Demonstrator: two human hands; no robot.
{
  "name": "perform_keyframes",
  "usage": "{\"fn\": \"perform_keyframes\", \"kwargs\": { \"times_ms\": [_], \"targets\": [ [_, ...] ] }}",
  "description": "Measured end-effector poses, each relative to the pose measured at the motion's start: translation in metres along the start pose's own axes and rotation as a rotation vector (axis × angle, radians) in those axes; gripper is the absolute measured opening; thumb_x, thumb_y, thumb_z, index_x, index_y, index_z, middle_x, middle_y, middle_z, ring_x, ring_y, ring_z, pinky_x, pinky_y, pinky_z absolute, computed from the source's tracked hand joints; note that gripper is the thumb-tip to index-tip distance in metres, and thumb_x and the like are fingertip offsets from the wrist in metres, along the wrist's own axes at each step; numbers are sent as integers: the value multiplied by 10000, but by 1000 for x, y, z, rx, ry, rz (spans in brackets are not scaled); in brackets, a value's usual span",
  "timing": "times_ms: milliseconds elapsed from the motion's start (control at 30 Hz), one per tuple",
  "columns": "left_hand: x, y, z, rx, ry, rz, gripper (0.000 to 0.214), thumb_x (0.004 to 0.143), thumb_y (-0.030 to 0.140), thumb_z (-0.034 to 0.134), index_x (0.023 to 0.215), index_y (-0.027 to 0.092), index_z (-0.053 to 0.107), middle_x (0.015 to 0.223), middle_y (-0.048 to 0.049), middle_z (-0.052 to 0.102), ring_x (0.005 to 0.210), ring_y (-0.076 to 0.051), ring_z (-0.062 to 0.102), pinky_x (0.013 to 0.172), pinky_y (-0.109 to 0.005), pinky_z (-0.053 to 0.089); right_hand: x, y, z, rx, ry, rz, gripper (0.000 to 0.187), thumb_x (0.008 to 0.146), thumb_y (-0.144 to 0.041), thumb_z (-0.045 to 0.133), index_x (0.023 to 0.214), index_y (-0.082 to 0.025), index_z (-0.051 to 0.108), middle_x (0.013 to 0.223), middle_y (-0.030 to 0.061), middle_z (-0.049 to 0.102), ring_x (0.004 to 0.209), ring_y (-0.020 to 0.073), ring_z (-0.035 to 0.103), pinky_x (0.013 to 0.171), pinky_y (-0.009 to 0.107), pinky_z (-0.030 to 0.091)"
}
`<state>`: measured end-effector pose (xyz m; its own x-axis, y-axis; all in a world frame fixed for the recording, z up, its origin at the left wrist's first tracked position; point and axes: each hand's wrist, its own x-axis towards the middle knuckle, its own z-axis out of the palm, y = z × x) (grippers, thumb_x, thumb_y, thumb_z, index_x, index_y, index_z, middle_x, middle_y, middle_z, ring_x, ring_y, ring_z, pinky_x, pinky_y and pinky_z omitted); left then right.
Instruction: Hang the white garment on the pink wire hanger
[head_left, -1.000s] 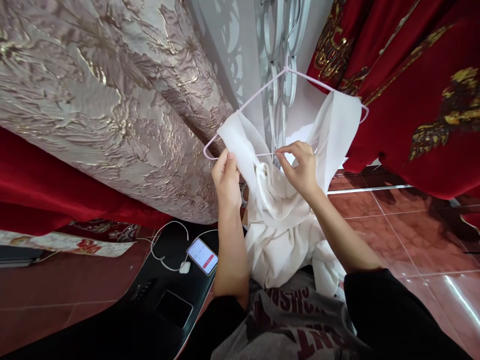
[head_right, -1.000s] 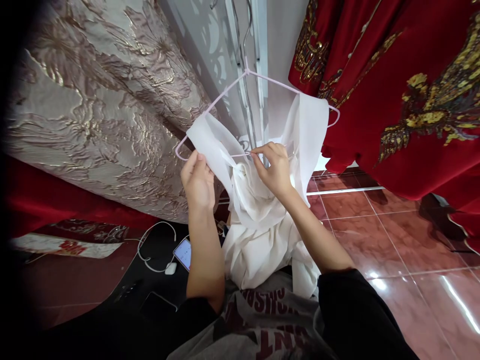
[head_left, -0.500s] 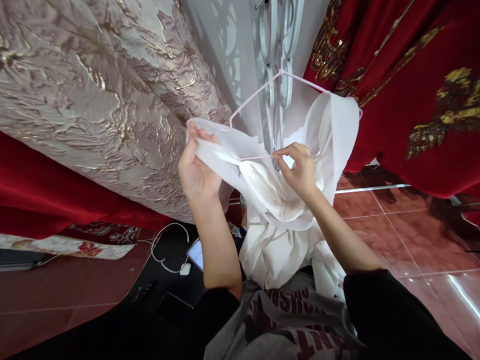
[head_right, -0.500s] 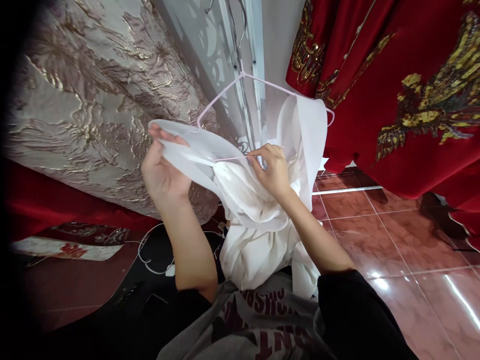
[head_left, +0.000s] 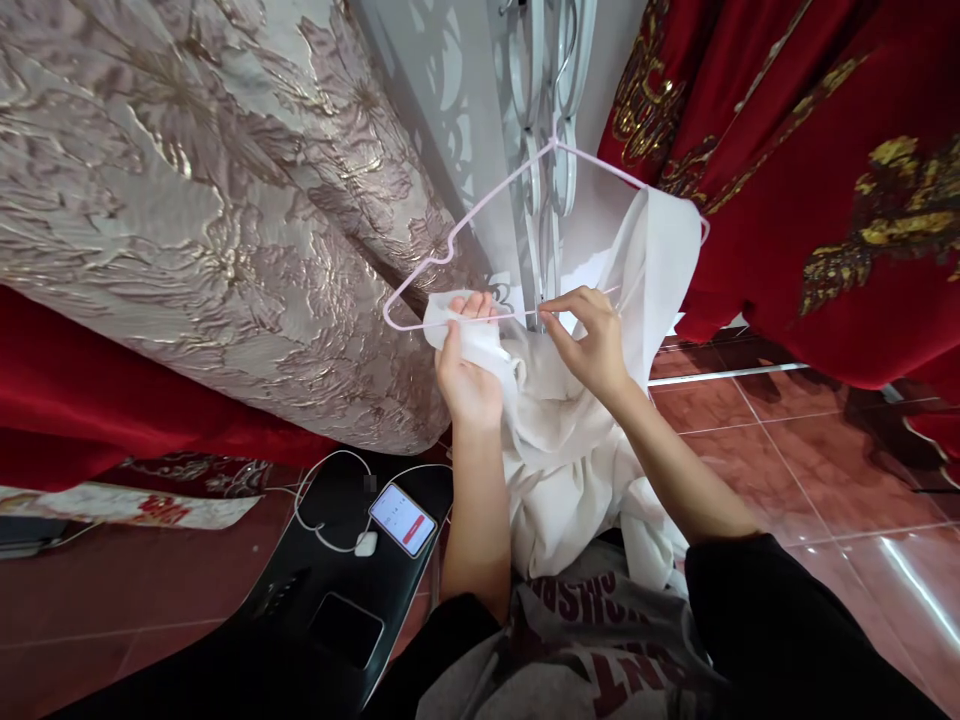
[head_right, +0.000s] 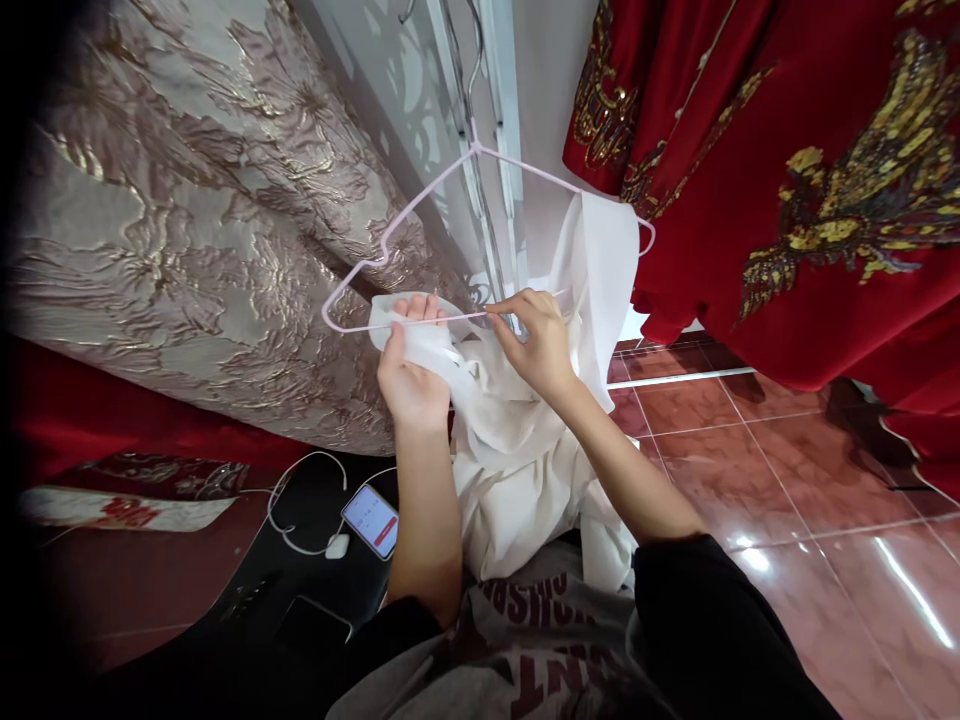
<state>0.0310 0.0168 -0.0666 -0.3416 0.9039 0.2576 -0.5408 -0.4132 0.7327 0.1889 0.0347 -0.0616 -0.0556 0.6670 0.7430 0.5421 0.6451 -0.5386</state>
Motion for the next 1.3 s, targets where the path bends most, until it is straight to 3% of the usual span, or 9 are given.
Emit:
{"fn": "perform_keyframes", "kwargs": {
  "times_ms": [133, 267, 333, 567, 733, 933, 1100, 1200, 1300],
  "targets": [
    [-4, 8, 11, -28, 47, 137, 267, 906, 460, 707, 940, 229, 578, 814, -15, 561, 914, -196, 671, 1092, -420, 506, 10, -11, -30, 91, -110, -43, 178, 989, -358, 591, 1014, -254, 734, 996, 26, 743, 1001, 192, 691, 947, 404, 527],
    [-2, 11, 11, -66, 22, 173, 267, 906, 443, 716, 933, 223, 567, 778, 2, 467, 780, -165, 590, 994, -390, 547, 25, 8, -73, 37, 503, 15, 176, 960, -373, 631, 1043, -227, 683, 1046, 73, 680, 1011, 205, 670, 922, 402, 535],
    [-1, 10, 10, -38, 27, 172, 276, 913, 458, 700, 935, 224, 555, 776, 0, 454, 773, -168, 577, 979, -393, 550, 33, 23, -88, 39, 631, 156, 213, 933, -405, 668, 1017, -210, 655, 1002, 87, 651, 928, 193, 648, 870, 387, 538],
    [-2, 5, 11, 33, 58, 156, 327, 916, 527, 672, 920, 229, 538, 775, 2, 451, 784, -175, 586, 987, -409, 539, 46, 27, -93, 127, 168, 558, 639, 896, -691, 593, 589, -236, 265, 560, -47, 239, 526, 102, 362, 595, 360, 491],
    [5, 9, 3, 57, 43, 161, 367, 898, 558, 692, 902, 226, 535, 758, 5, 454, 767, -174, 588, 965, -409, 546, 61, 23, -93, 443, 100, 491, 443, 828, -620, 721, 691, -230, 563, 661, 26, 583, 681, 201, 633, 626, 398, 580],
    [14, 13, -5, 24, -2, 132, 336, 886, 503, 724, 893, 224, 537, 750, 3, 447, 761, -172, 562, 924, -388, 551, 86, 45, -117, 408, -204, 403, 496, 1043, -567, 333, 1036, -236, 701, 1101, 84, 729, 973, 172, 737, 851, 381, 624],
    [12, 15, -2, -4, 25, 127, 266, 936, 461, 673, 896, 230, 545, 737, 8, 433, 735, -171, 546, 917, -382, 539, 60, 96, -155, 383, 235, 297, 276, 979, -489, 469, 923, -302, 664, 1218, 54, 679, 1121, 227, 696, 932, 451, 610],
    [12, 15, 0, -4, 39, 122, 266, 960, 464, 645, 891, 230, 539, 752, 6, 443, 753, -175, 551, 950, -396, 524, 29, 110, -158, 531, 569, 388, 159, 911, -389, 507, 852, -283, 610, 1091, 63, 700, 844, 196, 688, 677, 373, 568],
    [8, 9, 4, -50, 30, 68, 249, 955, 443, 659, 901, 226, 550, 767, 2, 457, 774, -177, 561, 977, -398, 516, 5, 89, -129, 510, 773, 412, 327, 971, -472, 374, 881, -249, 595, 1010, 70, 703, 509, 109, 467, 455, 336, 379]
  ]
}}
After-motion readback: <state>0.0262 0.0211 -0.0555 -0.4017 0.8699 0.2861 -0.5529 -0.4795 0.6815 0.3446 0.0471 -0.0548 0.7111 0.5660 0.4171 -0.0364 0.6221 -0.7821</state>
